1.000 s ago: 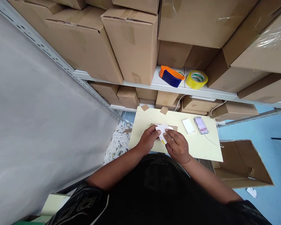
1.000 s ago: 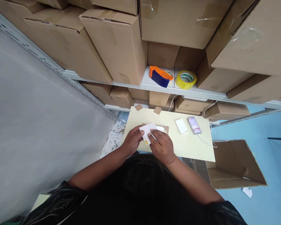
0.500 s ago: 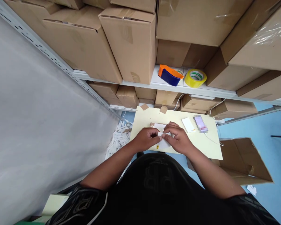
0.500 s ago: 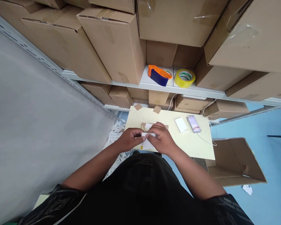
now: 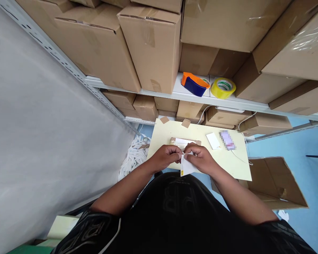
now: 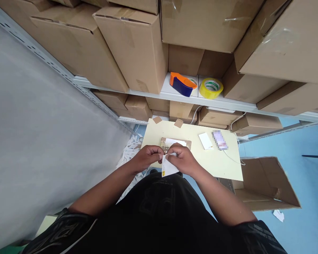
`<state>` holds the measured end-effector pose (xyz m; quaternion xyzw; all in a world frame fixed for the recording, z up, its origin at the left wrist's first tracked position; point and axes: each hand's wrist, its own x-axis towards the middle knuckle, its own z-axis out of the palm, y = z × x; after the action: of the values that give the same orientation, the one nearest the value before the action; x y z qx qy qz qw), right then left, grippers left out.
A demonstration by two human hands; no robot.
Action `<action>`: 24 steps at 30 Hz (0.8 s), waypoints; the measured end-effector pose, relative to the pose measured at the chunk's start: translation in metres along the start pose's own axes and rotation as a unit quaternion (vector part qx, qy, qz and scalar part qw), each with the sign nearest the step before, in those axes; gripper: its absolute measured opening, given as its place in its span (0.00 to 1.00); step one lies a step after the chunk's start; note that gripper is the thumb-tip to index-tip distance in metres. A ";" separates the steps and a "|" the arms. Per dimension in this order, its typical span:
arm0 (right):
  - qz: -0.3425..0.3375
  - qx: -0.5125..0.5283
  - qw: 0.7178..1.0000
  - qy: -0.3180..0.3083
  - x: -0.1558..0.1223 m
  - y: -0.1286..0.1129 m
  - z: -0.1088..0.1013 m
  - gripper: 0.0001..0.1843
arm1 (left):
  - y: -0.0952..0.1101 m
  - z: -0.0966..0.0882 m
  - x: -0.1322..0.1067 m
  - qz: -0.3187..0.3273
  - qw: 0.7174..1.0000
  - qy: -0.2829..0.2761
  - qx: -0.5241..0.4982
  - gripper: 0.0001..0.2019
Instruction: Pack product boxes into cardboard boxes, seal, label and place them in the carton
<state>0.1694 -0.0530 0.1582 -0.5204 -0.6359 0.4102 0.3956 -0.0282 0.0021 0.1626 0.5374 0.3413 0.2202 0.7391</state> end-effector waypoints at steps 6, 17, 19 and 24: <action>-0.058 -0.110 0.980 0.157 -0.009 0.001 0.012 0.08 | -0.007 0.002 -0.001 0.025 0.998 0.059 0.010 0.09; -0.102 -0.084 0.981 0.142 -0.023 -0.006 0.029 0.04 | -0.015 0.005 -0.006 0.033 0.995 0.087 0.024 0.08; -0.104 -0.083 0.981 0.144 -0.023 -0.006 0.030 0.04 | -0.017 0.004 -0.007 0.029 0.995 0.089 0.025 0.08; -0.075 -0.066 0.984 0.147 -0.025 -0.006 0.033 0.03 | -0.016 0.005 -0.009 0.032 0.995 0.090 0.025 0.09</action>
<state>0.1402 -0.0818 0.1508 -0.5505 -0.6341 0.2554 0.4792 -0.0310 -0.0123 0.1502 0.5442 0.3944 0.2831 0.6842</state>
